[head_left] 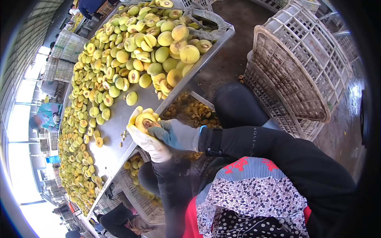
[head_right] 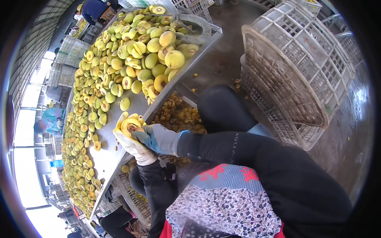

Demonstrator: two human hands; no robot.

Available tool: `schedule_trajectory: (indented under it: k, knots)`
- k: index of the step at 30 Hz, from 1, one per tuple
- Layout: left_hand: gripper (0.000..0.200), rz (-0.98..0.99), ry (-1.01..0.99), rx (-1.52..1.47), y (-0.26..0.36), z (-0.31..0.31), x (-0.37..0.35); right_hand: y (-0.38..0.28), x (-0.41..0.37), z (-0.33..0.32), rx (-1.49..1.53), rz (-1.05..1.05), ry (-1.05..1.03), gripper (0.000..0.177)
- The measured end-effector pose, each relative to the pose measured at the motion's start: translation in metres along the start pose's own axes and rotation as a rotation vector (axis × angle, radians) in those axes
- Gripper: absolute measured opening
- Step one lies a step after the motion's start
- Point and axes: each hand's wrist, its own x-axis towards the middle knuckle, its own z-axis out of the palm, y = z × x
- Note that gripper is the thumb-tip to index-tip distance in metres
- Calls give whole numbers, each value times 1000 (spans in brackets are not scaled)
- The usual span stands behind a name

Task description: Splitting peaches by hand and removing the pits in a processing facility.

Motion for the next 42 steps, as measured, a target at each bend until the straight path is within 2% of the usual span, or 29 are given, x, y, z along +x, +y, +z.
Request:
schedule_trajectory:
  k: [2,5,7,8,10,12,14,15,17,18,21,24,27,28,29,30,31,33,35,36,39,40,41,42]
  knots:
    - [60,110,18,244,7,4,0,-4,0,-3,-53,36,-38,39]
    - [58,-246,-63,-54,2,-12,5,-4,-3,-9,-152,131,-95,39]
    - [56,-271,-162,-49,-2,-23,10,3,-2,-10,-274,164,-117,38]
    - [55,-282,-211,-46,-1,-25,13,8,-1,-8,-158,157,-119,38]
    - [54,-317,-118,-43,4,-22,13,17,1,-1,82,147,-125,37]
    - [53,-358,48,-112,20,2,9,9,-1,2,67,26,-133,38]
    - [52,-413,39,-162,15,-5,12,6,-2,-4,29,-10,-180,41]
    - [52,-455,-2,-186,15,-13,14,9,1,-7,82,167,-266,43]
    - [54,-474,-6,-158,23,-11,14,4,-1,-12,-163,195,-278,44]
    - [54,-467,-79,-131,23,-13,15,-6,-3,-13,-282,207,-282,45]
    - [54,-387,-289,-115,15,-24,23,-57,-10,-23,108,751,-432,57]
    - [53,-249,-382,-126,13,-28,24,-32,-5,-21,165,671,-496,62]
    - [47,-261,-265,-240,3,-28,19,-44,-3,-22,-7,655,-498,63]
    - [45,-321,-226,-351,5,-26,17,-52,-4,-21,-101,647,-482,63]
    - [43,-381,-187,-462,9,-22,15,-46,-4,-17,-67,615,-413,59]
    - [42,-441,-150,-571,11,-20,15,-29,-4,-13,-89,487,-370,55]
    - [36,-412,-117,-553,6,-20,17,-6,-3,-9,-112,358,-325,52]
    - [33,-516,-7,-700,12,-21,21,-4,-6,-1,-135,115,-202,44]
    - [26,-594,100,-859,9,-33,29,-16,-10,-3,-239,251,-294,41]
    - [24,-568,137,-842,10,-40,30,-25,-11,-3,-290,316,-342,39]
    - [28,-416,152,-763,13,-77,31,-26,-15,-4,-494,261,-335,40]
    - [33,-300,-26,-839,6,-108,30,-24,-14,-5,-574,257,-311,42]
    - [40,-285,364,-510,22,-121,19,-34,-11,-11,-766,339,-334,47]
    - [40,-207,365,-149,31,-144,19,-33,-11,-13,-767,334,-313,49]
